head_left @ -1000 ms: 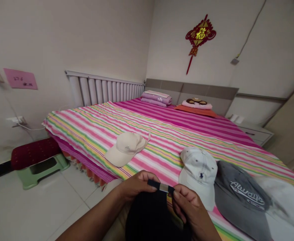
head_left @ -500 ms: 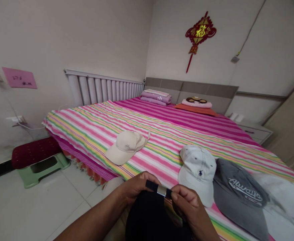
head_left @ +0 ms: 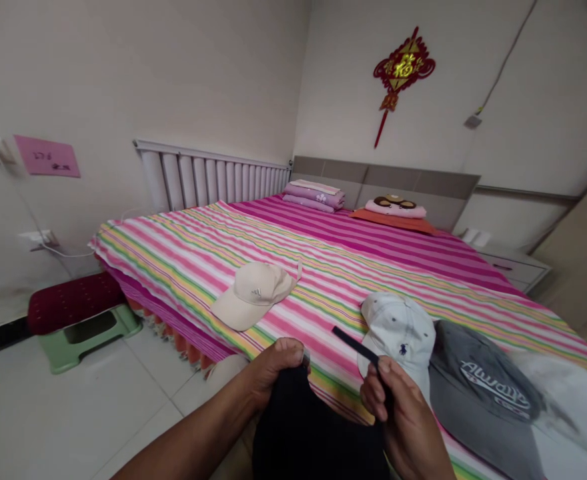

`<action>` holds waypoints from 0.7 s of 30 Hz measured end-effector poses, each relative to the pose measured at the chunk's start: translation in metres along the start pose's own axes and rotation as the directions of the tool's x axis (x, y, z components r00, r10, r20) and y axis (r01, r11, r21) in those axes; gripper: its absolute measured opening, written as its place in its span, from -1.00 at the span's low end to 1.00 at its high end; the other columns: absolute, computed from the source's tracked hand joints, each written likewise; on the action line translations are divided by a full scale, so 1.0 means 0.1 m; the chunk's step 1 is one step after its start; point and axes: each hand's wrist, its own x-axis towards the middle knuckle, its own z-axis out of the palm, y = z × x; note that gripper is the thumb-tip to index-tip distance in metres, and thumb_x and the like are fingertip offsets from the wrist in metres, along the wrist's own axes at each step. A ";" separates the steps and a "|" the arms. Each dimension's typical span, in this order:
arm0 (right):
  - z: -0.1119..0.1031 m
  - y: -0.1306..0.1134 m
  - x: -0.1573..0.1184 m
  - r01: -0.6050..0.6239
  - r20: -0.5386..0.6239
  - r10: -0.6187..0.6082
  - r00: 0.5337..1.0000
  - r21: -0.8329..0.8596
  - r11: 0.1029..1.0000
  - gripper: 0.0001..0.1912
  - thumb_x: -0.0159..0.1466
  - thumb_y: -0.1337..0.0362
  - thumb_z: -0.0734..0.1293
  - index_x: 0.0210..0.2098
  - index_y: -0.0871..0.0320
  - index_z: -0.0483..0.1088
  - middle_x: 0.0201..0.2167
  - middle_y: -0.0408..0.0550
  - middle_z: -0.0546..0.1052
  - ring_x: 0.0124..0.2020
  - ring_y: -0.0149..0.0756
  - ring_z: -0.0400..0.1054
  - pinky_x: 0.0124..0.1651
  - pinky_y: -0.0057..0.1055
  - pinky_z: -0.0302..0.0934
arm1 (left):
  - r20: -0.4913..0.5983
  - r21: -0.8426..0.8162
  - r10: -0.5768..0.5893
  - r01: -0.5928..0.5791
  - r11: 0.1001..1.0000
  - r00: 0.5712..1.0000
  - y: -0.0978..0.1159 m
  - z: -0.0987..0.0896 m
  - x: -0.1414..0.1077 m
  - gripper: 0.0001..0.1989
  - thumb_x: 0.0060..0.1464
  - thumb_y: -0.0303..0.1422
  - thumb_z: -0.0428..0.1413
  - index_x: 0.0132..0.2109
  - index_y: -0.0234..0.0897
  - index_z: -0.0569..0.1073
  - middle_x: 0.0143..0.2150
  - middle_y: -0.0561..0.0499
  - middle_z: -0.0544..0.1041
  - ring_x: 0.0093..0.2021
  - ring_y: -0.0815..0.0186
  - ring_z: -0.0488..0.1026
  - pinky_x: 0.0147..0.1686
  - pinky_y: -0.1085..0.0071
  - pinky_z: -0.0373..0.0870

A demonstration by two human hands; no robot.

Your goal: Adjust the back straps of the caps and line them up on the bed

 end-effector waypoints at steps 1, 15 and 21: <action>-0.02 -0.01 0.01 -0.019 0.020 0.019 1.000 0.005 1.000 -0.72 0.14 0.11 0.27 -0.57 0.17 0.23 -0.71 -0.29 0.20 -0.70 -0.55 -0.06 -0.61 -0.56 -0.08 | -0.007 -0.021 0.005 -0.005 1.000 1.000 0.00 -0.01 0.01 -0.76 -0.39 -0.32 0.27 -0.64 -0.38 0.38 -0.68 0.04 0.39 -0.68 0.47 0.25 -0.65 0.54 0.12; -0.07 0.15 -0.09 -0.482 0.296 0.473 0.830 -0.045 0.875 -0.75 -0.14 0.30 0.47 -0.48 0.24 0.39 -0.68 -0.24 0.31 -0.68 -0.57 0.11 -0.60 -0.60 -0.03 | 0.092 0.158 -0.139 0.124 0.980 0.986 -0.08 -0.24 0.03 -0.70 -0.24 -0.25 0.24 -0.43 -0.45 0.48 -0.54 0.01 0.43 -0.57 0.48 0.29 -0.53 0.54 0.15; 0.00 -0.01 -0.02 -0.389 0.081 0.382 0.921 0.272 0.880 -0.74 -0.17 0.39 0.48 -0.46 0.19 0.41 -0.64 -0.20 0.42 -0.63 -0.48 0.30 -0.53 -0.57 0.18 | 0.169 0.125 -0.227 0.207 0.970 0.959 -0.29 -0.80 -0.09 -0.57 -0.34 -0.24 0.28 -0.29 -0.47 0.50 -0.40 -0.08 0.52 -0.40 0.37 0.42 -0.37 0.51 0.25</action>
